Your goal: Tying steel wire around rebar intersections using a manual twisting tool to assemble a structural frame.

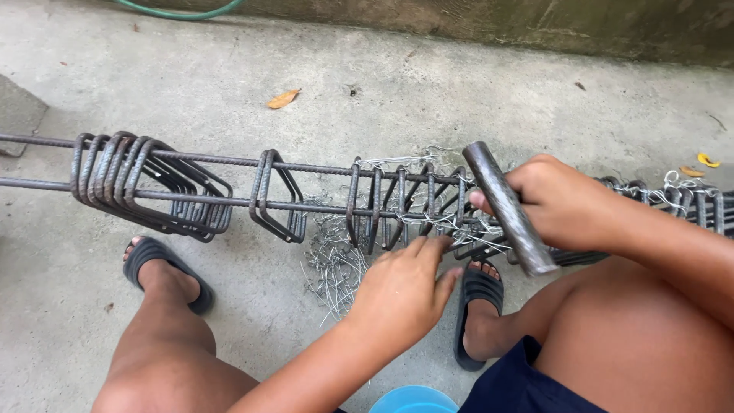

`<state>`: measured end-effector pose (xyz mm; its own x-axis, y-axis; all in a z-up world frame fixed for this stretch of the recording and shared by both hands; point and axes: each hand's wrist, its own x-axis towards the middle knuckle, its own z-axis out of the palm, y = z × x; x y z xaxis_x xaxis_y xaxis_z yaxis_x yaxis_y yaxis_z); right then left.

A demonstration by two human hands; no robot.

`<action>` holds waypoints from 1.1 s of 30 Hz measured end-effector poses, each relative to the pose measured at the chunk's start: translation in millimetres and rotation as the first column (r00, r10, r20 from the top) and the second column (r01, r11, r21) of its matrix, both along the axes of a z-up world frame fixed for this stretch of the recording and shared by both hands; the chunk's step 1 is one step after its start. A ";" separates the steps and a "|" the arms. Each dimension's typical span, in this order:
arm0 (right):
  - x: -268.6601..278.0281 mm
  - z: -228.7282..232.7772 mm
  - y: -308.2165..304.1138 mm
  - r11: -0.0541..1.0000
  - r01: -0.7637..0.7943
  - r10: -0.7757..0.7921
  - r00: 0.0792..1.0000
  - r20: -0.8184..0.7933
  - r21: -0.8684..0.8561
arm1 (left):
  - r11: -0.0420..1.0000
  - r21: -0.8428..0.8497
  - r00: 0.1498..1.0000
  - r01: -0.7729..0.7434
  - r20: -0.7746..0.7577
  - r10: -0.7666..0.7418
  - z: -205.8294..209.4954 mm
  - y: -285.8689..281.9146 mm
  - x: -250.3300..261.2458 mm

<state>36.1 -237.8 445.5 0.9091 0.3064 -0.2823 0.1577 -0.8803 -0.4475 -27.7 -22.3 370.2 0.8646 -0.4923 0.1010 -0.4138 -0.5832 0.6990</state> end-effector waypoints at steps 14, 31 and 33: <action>-8.3 48.1 13.9 0.952 -0.031 -0.034 0.978 -0.206 -0.304 | 0.999 -0.020 0.962 0.024 -0.271 -0.029 -58.1 -19.6 -8.8; -92.5 -129.8 9.1 0.507 -0.650 0.453 0.760 -0.467 -0.566 | 0.968 0.235 0.620 -0.088 -0.748 0.238 -391.0 8.0 -36.3; -81.5 -118.0 29.9 0.591 -0.642 0.380 0.756 -0.532 -0.489 | 0.970 0.213 0.584 -0.114 -0.776 0.239 -407.6 4.4 -32.9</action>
